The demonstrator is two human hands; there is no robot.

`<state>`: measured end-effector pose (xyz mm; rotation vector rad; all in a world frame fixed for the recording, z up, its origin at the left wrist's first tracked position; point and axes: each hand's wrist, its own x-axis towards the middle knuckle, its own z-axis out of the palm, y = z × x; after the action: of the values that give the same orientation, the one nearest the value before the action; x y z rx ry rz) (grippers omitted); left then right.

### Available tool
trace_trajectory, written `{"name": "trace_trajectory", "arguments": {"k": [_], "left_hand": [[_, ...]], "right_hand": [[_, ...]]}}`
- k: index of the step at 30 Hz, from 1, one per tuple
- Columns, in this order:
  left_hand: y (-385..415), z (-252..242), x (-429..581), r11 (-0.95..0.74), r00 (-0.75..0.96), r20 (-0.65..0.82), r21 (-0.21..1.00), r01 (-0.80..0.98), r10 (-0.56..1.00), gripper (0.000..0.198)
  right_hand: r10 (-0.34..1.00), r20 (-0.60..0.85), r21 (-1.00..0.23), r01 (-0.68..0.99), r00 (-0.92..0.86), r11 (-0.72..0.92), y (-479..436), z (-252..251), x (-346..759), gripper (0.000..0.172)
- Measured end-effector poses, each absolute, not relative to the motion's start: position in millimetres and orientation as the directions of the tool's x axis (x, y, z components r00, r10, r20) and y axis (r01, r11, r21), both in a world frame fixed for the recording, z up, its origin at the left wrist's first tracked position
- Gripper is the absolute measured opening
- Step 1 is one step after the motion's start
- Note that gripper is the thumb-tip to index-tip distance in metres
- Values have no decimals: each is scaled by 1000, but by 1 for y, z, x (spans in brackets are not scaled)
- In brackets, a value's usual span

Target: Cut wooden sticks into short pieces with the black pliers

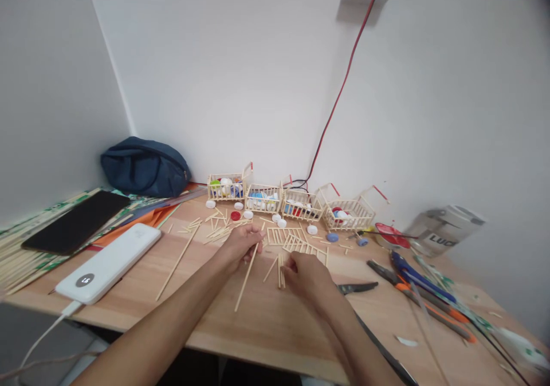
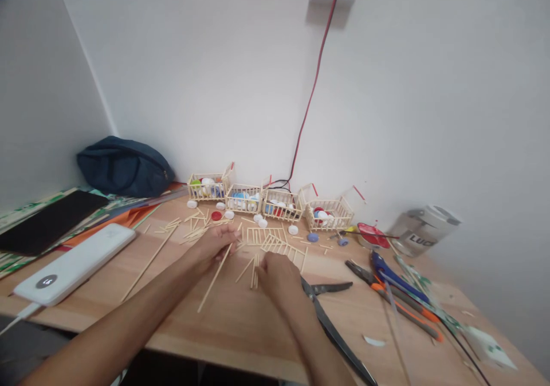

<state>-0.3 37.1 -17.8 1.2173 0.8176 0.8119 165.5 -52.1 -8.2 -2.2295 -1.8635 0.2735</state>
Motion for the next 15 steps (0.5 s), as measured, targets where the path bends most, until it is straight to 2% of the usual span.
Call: {"name": "trace_trajectory", "arguments": {"k": [5, 10, 15], "left_hand": [[36, -17, -2, 104, 478, -72, 994, -40, 875, 35], [38, -17, -2, 77, 464, -66, 997, -5, 884, 30], [36, -16, -1, 36, 471, -27, 999, -10, 882, 31]], "right_hand": [[981, -113, -177, 968, 161, -179, -44, -7, 157, 19], [971, -173, -138, 972, 167, -192, -40, 4, 151, 23], [954, -215, -113, 965, 208, -236, -34, 11, 142, 18]]}}
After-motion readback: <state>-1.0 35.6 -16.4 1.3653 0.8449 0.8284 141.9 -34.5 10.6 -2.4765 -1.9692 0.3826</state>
